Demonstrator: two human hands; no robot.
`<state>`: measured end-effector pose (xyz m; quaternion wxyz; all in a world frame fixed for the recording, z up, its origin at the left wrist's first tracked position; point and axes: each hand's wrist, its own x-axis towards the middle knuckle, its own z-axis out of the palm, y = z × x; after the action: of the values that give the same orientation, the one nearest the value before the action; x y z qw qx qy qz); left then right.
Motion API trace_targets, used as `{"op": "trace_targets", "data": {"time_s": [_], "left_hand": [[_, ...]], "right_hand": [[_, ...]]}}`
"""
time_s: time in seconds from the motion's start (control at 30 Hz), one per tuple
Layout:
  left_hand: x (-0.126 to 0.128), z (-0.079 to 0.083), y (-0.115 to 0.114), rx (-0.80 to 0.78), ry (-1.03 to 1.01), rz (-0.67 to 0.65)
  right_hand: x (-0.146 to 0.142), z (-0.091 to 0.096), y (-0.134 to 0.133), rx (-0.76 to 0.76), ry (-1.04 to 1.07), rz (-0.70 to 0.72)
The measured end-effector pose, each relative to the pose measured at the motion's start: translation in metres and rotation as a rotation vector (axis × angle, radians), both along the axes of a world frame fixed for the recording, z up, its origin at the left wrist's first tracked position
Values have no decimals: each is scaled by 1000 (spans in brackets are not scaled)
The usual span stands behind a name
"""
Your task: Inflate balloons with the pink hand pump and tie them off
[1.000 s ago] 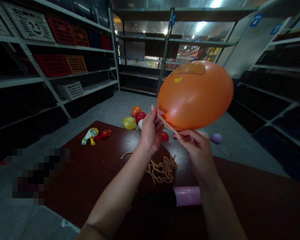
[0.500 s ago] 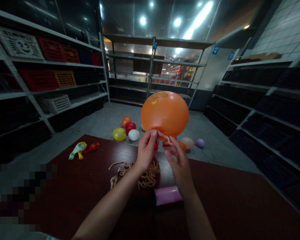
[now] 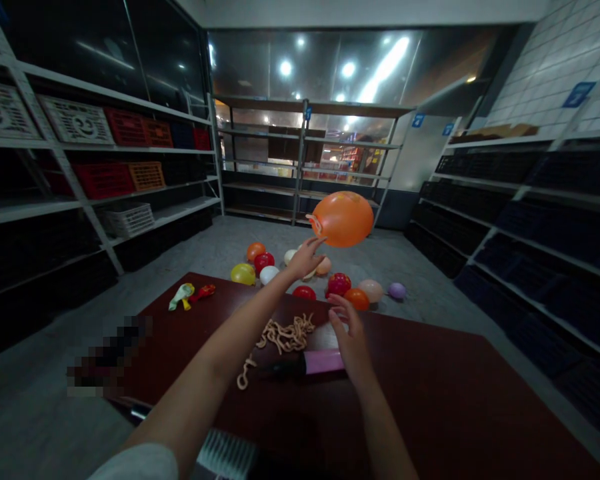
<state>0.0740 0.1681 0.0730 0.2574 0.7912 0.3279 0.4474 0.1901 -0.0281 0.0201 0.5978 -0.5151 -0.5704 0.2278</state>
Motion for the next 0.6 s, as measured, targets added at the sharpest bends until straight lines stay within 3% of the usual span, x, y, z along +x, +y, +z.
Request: {"op": "trace_targets", "data": {"time_s": [0.13, 0.23, 0.37, 0.6], "left_hand": [[-25, -9, -7, -51, -22, -45], [-62, -26, -21, -127, -25, 26], [-137, -64, -42, -241, 89, 200], [-285, -133, -92, -272, 413, 618]], "right_hand": [[-7, 5, -7, -13, 8, 5], [-18, 2, -4, -22, -2, 34], [-42, -16, 9, -55, -23, 79], [-72, -58, 17, -93, -213, 215]]}}
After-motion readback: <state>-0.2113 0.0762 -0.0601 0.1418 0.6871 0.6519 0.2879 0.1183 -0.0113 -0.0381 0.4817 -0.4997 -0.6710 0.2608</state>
